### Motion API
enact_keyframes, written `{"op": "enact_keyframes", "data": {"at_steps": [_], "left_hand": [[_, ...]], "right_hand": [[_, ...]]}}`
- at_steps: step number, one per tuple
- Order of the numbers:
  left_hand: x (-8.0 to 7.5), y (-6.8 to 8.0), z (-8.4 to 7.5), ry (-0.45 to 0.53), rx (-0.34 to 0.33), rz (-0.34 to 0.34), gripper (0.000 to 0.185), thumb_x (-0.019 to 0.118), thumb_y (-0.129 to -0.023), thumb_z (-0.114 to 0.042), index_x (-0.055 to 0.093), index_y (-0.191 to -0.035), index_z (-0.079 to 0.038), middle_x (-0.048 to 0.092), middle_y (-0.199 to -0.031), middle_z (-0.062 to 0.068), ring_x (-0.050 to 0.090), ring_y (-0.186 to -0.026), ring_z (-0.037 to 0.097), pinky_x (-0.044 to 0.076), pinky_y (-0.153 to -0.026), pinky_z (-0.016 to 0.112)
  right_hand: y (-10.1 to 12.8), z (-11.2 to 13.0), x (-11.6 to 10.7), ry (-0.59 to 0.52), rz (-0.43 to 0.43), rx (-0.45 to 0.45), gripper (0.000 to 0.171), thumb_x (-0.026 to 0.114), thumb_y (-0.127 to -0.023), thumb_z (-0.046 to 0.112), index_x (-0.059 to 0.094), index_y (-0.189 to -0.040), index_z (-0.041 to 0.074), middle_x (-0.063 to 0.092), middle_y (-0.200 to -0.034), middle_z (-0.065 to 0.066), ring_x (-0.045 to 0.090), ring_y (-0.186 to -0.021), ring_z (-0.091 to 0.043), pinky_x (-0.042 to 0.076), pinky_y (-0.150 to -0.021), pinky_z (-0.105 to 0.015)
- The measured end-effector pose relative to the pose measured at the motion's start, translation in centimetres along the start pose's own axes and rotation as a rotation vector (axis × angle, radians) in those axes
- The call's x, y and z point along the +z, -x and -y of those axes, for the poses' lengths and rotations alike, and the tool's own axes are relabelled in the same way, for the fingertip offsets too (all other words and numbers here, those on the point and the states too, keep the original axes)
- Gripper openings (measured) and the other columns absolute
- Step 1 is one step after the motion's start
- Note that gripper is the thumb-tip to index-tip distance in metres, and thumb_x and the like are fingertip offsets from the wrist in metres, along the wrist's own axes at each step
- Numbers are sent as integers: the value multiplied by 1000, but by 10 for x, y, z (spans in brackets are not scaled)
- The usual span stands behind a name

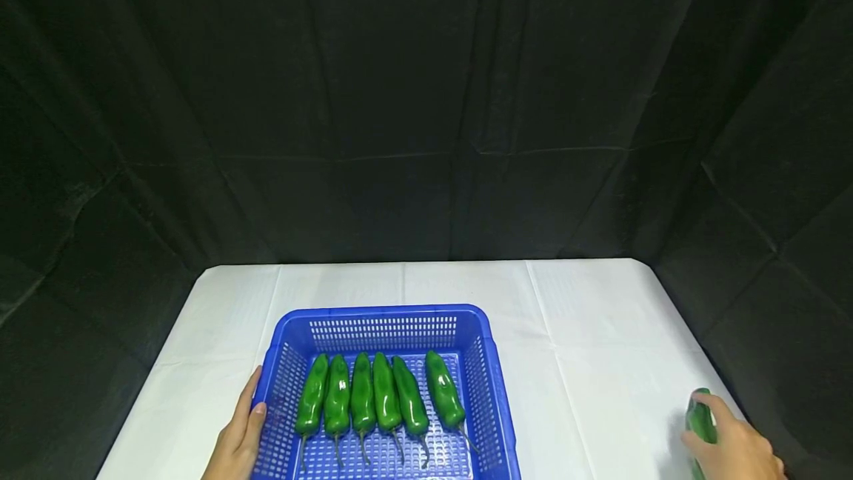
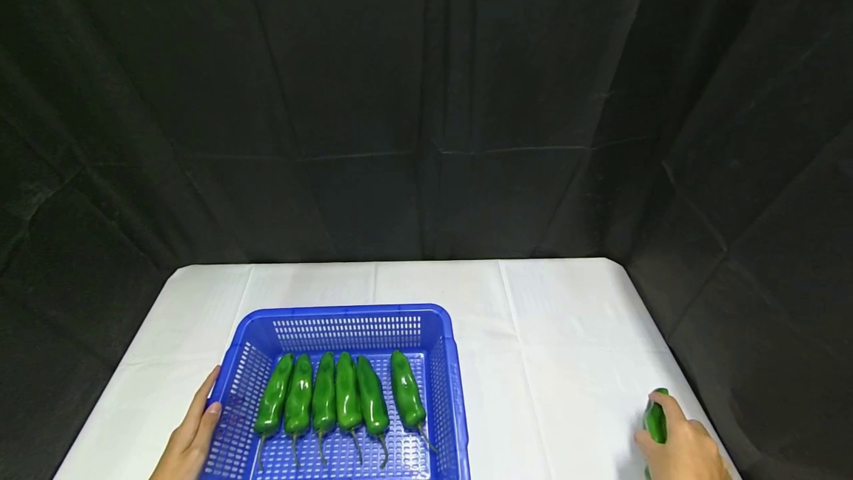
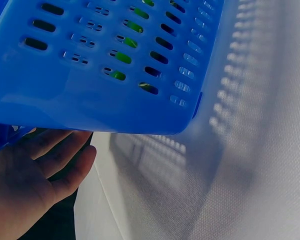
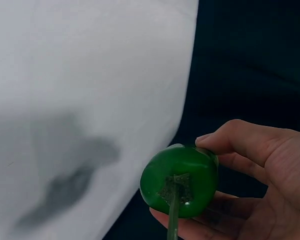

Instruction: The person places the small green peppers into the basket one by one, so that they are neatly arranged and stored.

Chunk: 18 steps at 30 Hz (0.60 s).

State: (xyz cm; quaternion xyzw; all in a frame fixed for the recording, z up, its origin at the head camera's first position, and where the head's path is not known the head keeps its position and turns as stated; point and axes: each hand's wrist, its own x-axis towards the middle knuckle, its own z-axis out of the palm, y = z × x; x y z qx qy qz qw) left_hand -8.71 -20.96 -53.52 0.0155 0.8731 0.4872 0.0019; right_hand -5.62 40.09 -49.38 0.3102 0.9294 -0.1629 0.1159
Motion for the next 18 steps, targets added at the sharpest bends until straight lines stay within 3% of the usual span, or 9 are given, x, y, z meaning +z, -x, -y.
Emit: {"op": "enact_keyframes", "data": {"at_steps": [7,13,18], "left_hand": [[-1,0,1,-11,9,-4,52,25,-111,-19,10,-159,-6,33,-147,40,57,-111,51,49,-84,64],[-1,-1,1,-11,13,-6,52,26,-111,-19,12,-159,-5,34,-145,41,59,-108,49,50,-82,63],[-1,-1,1,-19,4,-2,52,25,-111,-20,11,-159,-5,34,-145,41,59,-108,49,50,-82,64]], "right_hand": [[7,28,-13,-50,-32,-40,69,75,-85,16,37,-141,1,52,-109,-37,54,-82,-44,44,-71,-59],[8,40,-21,-77,-69,-227,63,71,-87,18,42,-139,0,58,-101,-34,59,-84,-41,44,-64,-53],[12,57,-22,-107,-134,-328,57,70,-87,14,47,-137,-1,61,-97,-34,62,-82,-43,48,-56,-47]]}}
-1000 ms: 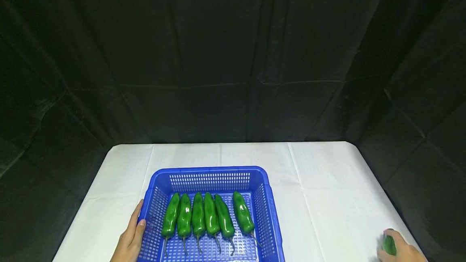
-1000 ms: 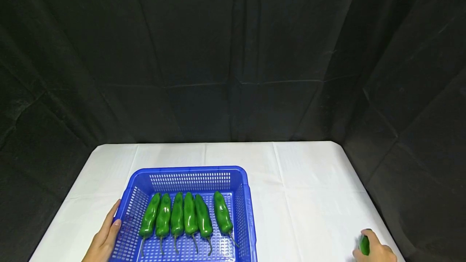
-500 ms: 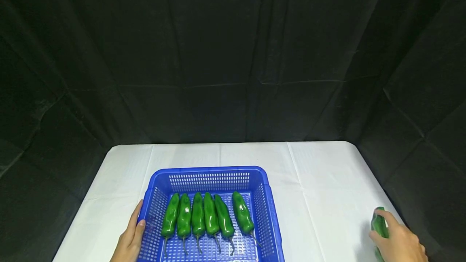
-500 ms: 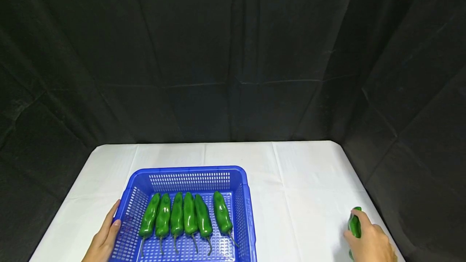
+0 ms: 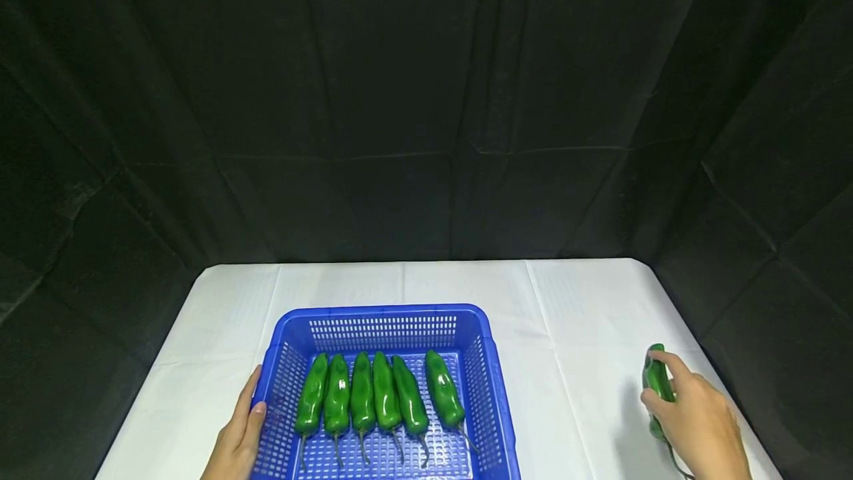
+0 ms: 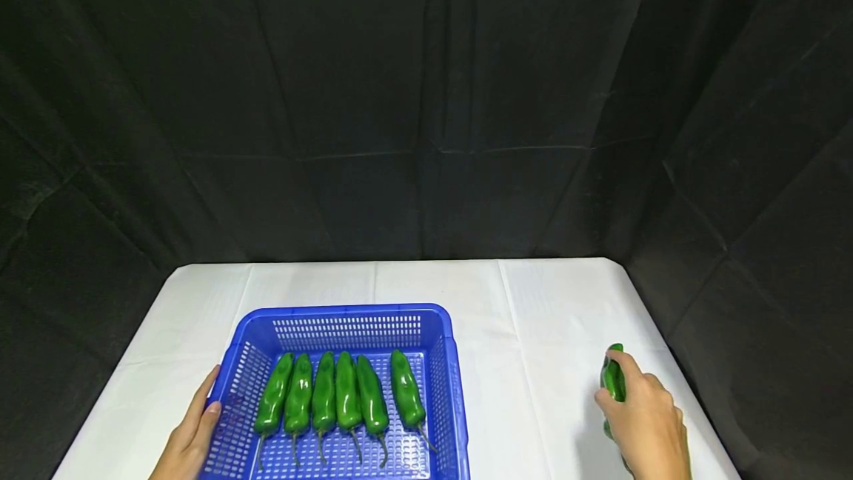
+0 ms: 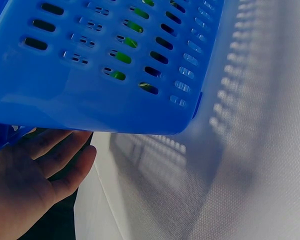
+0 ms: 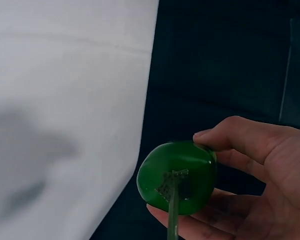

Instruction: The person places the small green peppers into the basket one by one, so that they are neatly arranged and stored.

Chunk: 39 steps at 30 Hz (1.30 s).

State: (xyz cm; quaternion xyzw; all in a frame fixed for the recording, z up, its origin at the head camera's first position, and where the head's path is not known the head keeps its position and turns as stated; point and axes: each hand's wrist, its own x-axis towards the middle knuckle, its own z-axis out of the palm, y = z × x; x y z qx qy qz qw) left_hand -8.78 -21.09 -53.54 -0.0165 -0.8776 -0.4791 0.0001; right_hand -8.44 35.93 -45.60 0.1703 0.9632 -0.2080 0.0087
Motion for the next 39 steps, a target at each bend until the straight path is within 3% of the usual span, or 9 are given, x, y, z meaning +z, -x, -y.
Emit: {"op": "enact_keyframes", "data": {"at_steps": [8,14,39], "left_hand": [[-1,0,1,11,-16,13,53,24,-111,-20,9,-159,-6,31,-147,41,60,-107,48,51,-81,62],[0,0,0,5,-16,7,53,25,-110,-19,10,-159,-5,32,-146,41,59,-107,49,51,-80,62],[0,0,-1,7,-14,17,53,24,-110,-16,7,-159,-5,28,-149,41,56,-112,53,48,-86,66]], "right_hand": [[0,33,-1,-72,-74,-107,52,67,-87,10,51,-135,3,65,-92,-21,62,-79,-35,44,-50,-36],[0,55,1,-103,-90,-169,51,67,-87,9,53,-136,5,64,-94,-20,63,-77,-32,45,-51,-35],[-1,144,7,-239,-52,-349,49,68,-87,6,58,-134,10,64,-94,-16,63,-74,-25,53,-49,-27]]}}
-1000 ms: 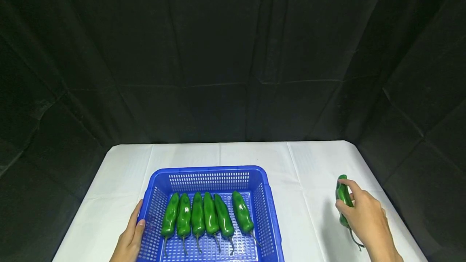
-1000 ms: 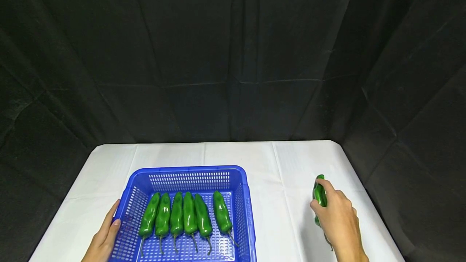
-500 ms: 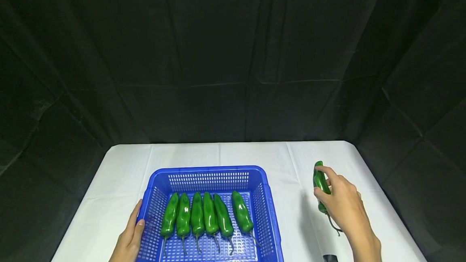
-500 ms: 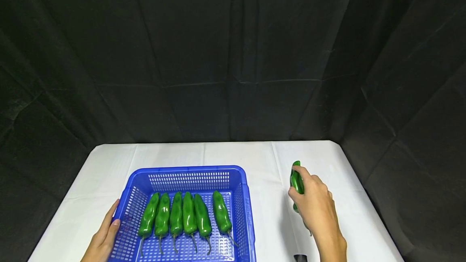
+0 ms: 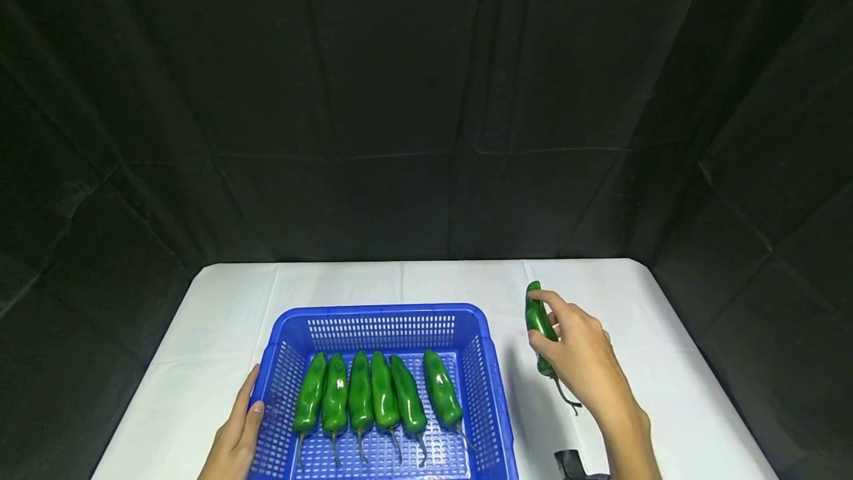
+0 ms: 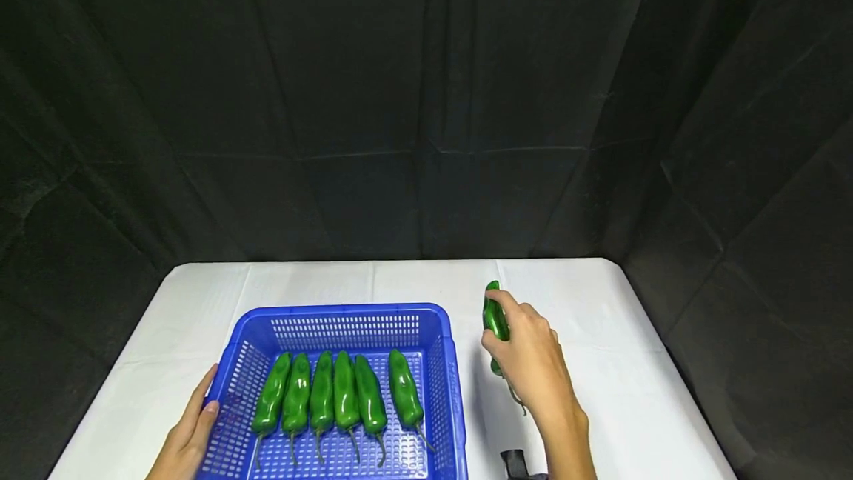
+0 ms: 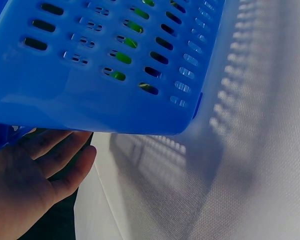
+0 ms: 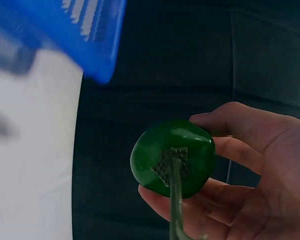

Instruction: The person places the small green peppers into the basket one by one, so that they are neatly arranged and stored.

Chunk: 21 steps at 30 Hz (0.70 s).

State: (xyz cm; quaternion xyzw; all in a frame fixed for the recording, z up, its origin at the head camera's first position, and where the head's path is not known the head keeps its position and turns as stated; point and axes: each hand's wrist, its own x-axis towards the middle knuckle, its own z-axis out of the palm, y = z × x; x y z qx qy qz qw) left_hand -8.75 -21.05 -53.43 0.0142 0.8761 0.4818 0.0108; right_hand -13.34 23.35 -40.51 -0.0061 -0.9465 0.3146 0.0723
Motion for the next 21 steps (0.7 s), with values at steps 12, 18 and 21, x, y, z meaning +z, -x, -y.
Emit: {"op": "enact_keyframes", "data": {"at_steps": [12,18,21], "left_hand": [[-1,0,-1,16,-42,21,54,22,-111,-19,4,-160,-6,27,-149,40,57,-111,52,50,-84,64],[-1,0,-1,11,-30,16,53,23,-111,-19,6,-160,-6,27,-150,40,54,-114,54,47,-87,67],[-1,0,-2,18,-28,17,53,23,-111,-20,6,-160,-7,27,-150,40,55,-113,53,48,-86,66]], "right_hand": [[-13,45,33,-37,36,-95,47,72,-86,5,62,-131,14,65,-99,-19,64,-72,-26,52,-48,-25],[-17,56,47,-43,88,-134,47,72,-84,2,64,-129,16,63,-91,-13,56,-64,-20,46,-45,-25],[-18,60,55,-20,116,-147,45,72,-84,2,67,-126,16,62,-88,-9,53,-63,-18,43,-47,-28]]}}
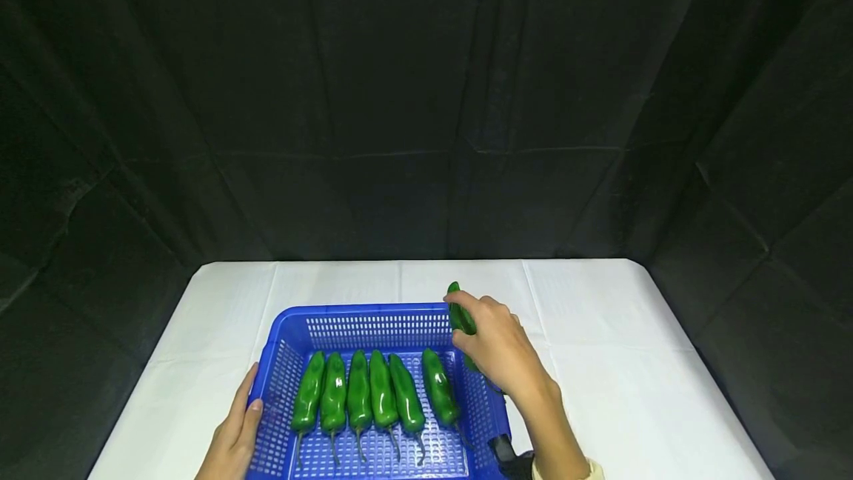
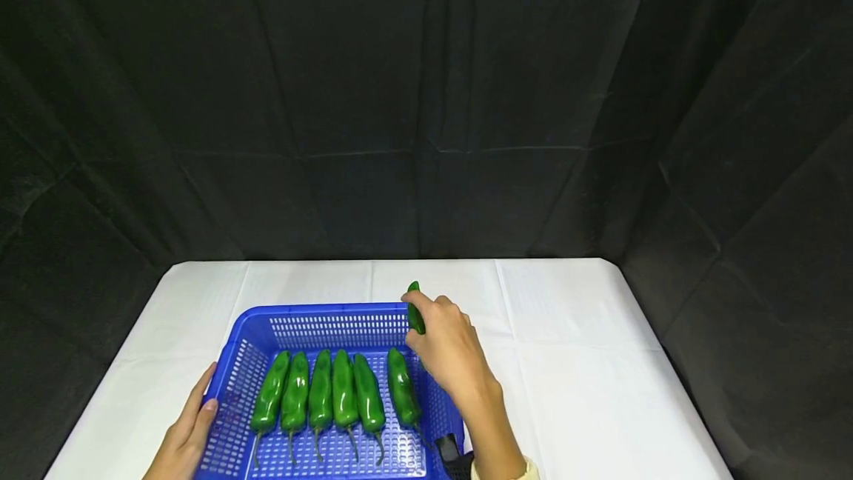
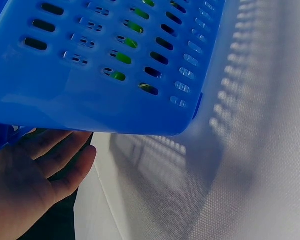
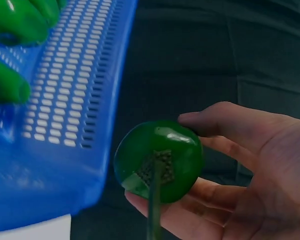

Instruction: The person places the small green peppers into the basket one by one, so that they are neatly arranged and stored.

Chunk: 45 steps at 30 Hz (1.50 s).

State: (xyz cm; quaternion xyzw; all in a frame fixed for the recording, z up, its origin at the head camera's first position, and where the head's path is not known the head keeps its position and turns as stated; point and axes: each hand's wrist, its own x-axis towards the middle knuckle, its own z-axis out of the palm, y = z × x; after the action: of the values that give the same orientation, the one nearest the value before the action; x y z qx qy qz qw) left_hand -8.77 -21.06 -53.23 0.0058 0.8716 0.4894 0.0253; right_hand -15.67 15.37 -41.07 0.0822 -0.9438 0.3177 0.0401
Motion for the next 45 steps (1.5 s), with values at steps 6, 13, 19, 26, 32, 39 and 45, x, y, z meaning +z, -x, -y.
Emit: {"op": "enact_keyframes", "data": {"at_steps": [6,13,19,26,32,39,45], "left_hand": [[0,0,-1,16,-9,10,54,23,-111,-20,6,-160,-8,25,-151,39,57,-112,51,50,-83,64],[-1,0,-1,20,-10,3,54,24,-111,-20,7,-160,-8,28,-149,39,59,-108,47,53,-80,60],[0,0,-1,7,1,0,53,24,-111,-19,6,-160,-7,27,-151,39,57,-112,50,51,-82,62],[0,1,0,-15,14,-18,53,24,-111,-19,8,-159,-5,29,-149,39,57,-111,50,49,-85,64],[0,1,0,1,18,-18,53,24,-111,-19,8,-160,-6,30,-148,40,59,-109,48,52,-80,61],[1,1,-1,8,18,-19,53,25,-111,-19,8,-160,-8,29,-149,39,58,-110,49,52,-81,61],[0,1,-1,14,9,-12,53,24,-111,-20,7,-160,-8,29,-149,39,58,-110,50,52,-80,61]], "right_hand": [[-1,3,18,49,46,-7,40,77,-82,1,69,-120,11,68,-102,-16,63,-78,-25,52,-57,-37],[-3,1,34,149,84,-30,39,80,-78,2,70,-115,9,69,-95,-14,63,-82,-27,52,-61,-44],[-3,-2,44,165,117,-38,37,78,-74,-3,69,-108,5,61,-76,-5,51,-64,-19,42,-50,-33],[-2,-4,52,192,171,7,35,73,-68,-9,70,-101,3,67,-79,-12,53,-61,-21,44,-50,-33],[-2,-7,59,236,189,10,35,71,-66,-12,71,-97,3,70,-84,-15,61,-67,-26,51,-58,-37],[-2,-10,67,284,217,10,26,69,-67,-13,67,-86,4,64,-74,-12,61,-67,-28,53,-64,-44],[-1,-15,73,292,237,-20,24,70,-65,-13,63,-80,5,62,-72,-11,62,-70,-32,53,-68,-46]]}}
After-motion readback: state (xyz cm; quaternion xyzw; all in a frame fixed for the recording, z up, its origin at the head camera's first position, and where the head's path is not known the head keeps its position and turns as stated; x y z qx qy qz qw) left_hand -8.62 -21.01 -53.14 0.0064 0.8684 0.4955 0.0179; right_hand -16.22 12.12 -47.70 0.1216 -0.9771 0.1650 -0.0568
